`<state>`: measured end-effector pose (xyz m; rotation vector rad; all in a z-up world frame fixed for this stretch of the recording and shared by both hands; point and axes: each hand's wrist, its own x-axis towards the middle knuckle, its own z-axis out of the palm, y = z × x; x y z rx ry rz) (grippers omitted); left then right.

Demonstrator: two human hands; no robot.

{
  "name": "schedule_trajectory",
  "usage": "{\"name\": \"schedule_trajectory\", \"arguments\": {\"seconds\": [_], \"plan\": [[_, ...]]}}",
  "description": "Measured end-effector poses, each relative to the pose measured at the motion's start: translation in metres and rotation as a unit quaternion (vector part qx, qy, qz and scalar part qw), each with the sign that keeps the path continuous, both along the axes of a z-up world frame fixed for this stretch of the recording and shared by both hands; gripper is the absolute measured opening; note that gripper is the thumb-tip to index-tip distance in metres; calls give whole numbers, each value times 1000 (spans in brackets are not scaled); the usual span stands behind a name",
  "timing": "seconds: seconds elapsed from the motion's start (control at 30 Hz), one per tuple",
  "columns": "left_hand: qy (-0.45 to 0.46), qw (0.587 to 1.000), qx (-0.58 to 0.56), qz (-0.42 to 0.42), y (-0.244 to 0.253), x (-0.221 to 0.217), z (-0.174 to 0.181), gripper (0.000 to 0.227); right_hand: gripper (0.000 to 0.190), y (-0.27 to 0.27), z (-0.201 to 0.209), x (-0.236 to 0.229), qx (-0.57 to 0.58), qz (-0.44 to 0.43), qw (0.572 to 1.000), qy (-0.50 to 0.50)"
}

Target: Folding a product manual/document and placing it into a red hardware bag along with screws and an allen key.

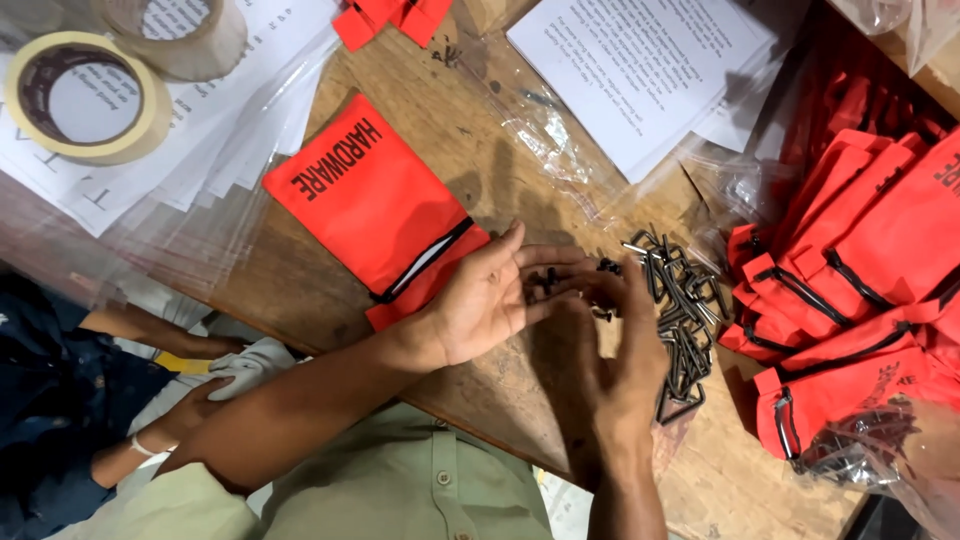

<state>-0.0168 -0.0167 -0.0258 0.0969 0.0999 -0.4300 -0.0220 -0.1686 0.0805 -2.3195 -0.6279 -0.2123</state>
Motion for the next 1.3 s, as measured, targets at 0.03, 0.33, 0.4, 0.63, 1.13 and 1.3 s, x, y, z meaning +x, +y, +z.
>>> {"name": "schedule_trajectory", "arguments": {"seconds": [0.03, 0.33, 0.4, 0.63, 1.13, 1.3], "plan": [[-1, 1000, 1, 3, 2, 2, 5, 73, 49, -5, -4, 0, 1, 3, 1000, -1], [11, 1000, 16, 0, 3, 4, 11, 73, 26, -51, -19, -4, -90, -104, 988, -66], [13, 1000, 16, 6, 3, 4, 13, 74, 27, -54, -21, -5, -152, -97, 982, -55], [12, 1000, 26, 7, 5, 4, 14, 74, 24, -56, -27, -6, -175, -111, 978, -40], [-12, 998, 64, 6, 11, 0, 23, 75, 28, -59, -23, -8, -141, -165, 976, 21], [-22, 998, 55, 10, 10, 0, 17, 74, 21, -53, -18, -8, -168, -156, 973, -6]]}}
